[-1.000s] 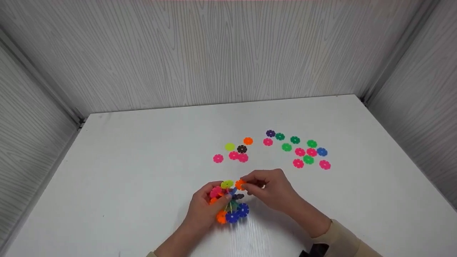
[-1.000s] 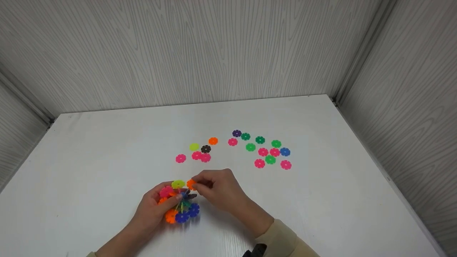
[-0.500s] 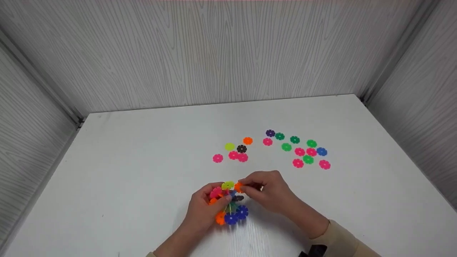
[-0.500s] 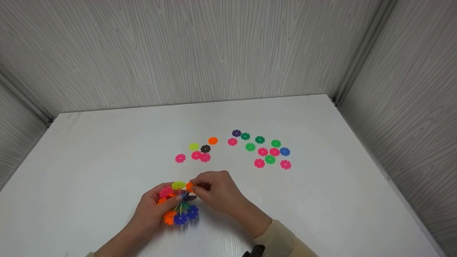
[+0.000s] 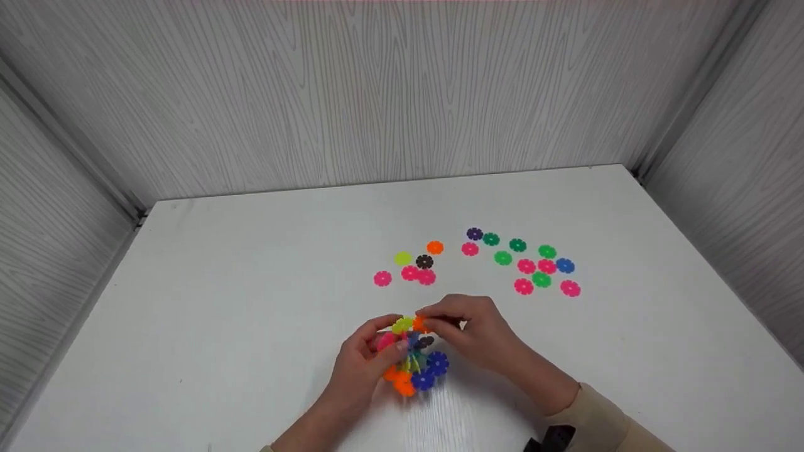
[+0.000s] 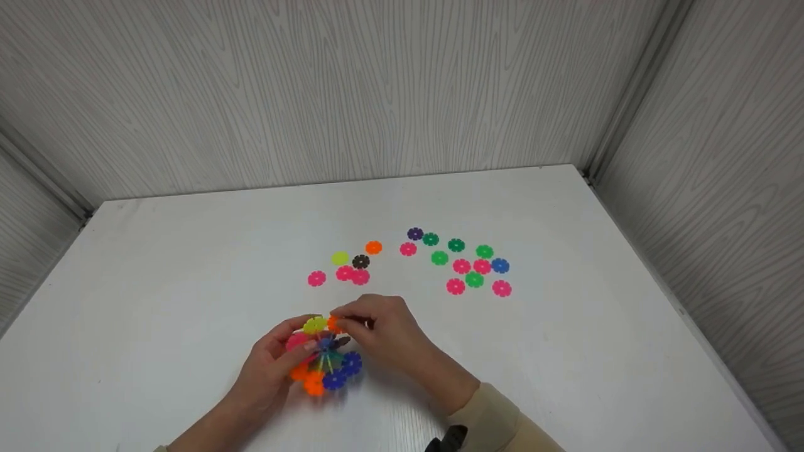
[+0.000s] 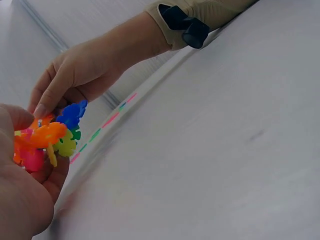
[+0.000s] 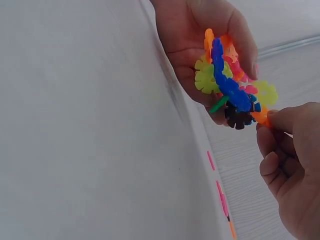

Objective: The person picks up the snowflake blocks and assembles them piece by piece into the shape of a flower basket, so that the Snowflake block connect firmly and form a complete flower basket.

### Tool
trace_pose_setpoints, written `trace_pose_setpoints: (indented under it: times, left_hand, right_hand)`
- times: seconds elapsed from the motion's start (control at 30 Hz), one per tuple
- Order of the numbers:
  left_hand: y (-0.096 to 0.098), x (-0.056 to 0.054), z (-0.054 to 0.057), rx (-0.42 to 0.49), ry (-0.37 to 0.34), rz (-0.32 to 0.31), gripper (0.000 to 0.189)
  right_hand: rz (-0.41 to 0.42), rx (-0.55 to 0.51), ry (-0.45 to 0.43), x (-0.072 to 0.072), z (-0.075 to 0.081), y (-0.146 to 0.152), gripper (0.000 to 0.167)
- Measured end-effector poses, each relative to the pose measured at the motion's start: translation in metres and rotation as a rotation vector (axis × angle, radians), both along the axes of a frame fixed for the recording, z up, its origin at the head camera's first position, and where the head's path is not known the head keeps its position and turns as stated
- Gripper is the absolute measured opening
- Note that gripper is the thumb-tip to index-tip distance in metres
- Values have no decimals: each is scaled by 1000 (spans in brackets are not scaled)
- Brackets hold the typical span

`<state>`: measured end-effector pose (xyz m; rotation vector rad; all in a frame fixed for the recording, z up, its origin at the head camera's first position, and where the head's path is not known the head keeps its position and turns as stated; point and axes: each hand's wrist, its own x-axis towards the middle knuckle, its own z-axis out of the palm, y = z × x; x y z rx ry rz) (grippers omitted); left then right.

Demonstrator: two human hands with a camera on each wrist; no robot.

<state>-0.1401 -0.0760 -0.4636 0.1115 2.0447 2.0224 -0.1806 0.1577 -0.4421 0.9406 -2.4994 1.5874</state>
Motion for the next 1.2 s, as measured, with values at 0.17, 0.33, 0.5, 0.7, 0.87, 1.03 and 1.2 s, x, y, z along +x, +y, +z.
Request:
trace_pose_setpoints:
  times: [0.17,0.33,0.5,0.7,0.87,1.03,1.2]
  left_hand:
    - [-2,-1,-2,62,3,-80,50]
    - [-3,0,-3,1,9,-106,43]
    - [-2,0,-4,-71,20,-78,40]
    - [-1,-2,-7,-99,46,-25,40]
    - [-1,-3,-7,-86,46,-5,40]
    - [0,-2,-6,-83,5,9,46]
    - [1,-2,-5,-81,-26,20,48]
  right_hand:
    - [15,6,11,-2,0,1,17]
    - [28,35,-25,2,3,-2,14]
    - [-15,47,-60,-1,2,0,16]
    - [-231,95,-171,-23,-4,12,24]
    - [-328,172,-279,-53,-12,8,29]
    - [-369,222,-340,-73,-16,-1,34]
    - [-402,260,-370,-82,-19,-10,38]
